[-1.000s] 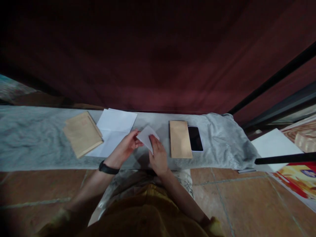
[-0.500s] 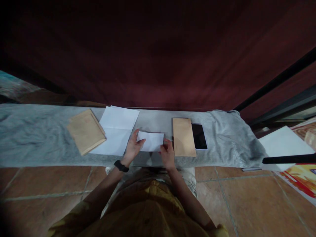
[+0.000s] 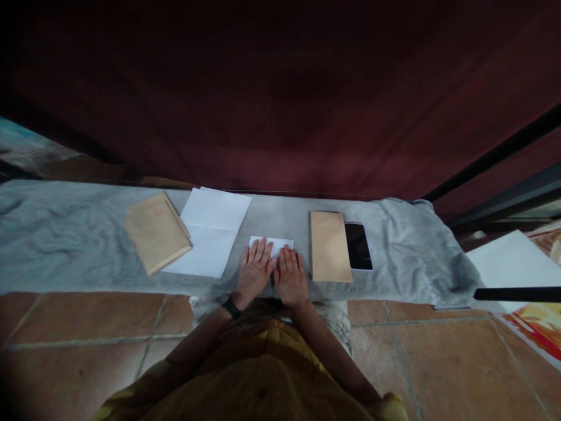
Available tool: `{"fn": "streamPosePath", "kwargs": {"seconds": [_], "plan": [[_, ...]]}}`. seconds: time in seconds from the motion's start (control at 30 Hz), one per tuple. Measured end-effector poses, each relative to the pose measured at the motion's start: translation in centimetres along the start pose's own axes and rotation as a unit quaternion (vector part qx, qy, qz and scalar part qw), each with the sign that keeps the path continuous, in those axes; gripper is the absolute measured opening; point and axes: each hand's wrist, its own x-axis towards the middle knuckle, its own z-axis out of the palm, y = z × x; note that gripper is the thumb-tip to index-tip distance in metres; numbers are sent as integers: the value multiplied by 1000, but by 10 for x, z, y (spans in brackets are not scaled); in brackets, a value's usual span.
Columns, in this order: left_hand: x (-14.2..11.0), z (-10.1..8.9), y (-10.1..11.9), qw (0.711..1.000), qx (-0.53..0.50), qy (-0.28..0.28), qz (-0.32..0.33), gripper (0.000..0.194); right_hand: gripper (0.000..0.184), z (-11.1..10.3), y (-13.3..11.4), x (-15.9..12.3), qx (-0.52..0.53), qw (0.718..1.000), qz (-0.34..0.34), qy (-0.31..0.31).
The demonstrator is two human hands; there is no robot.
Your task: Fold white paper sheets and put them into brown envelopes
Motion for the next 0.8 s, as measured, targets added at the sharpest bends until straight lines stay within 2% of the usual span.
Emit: {"fn": "streamPosePath", "kwargs": {"seconds": [0.13, 0.27, 0.4, 0.57, 0.8], "plan": [[-5, 3, -7, 998, 59, -13, -20, 63, 54, 1, 7, -3, -24, 1000, 7, 11], [-9, 0, -11, 996, 87, 1, -30, 69, 54, -3, 10, 2, -26, 999, 35, 25], [-10, 0, -12, 996, 81, 12, -28, 72, 47, -12, 15, 25, -9, 998, 70, 4], [-12, 2, -12, 997, 67, 28, -19, 76, 41, -23, 26, 62, -24, 994, 95, -51], [-15, -1, -7, 997, 78, 16, -18, 76, 28, -24, 36, 89, -26, 991, 106, -76]]}}
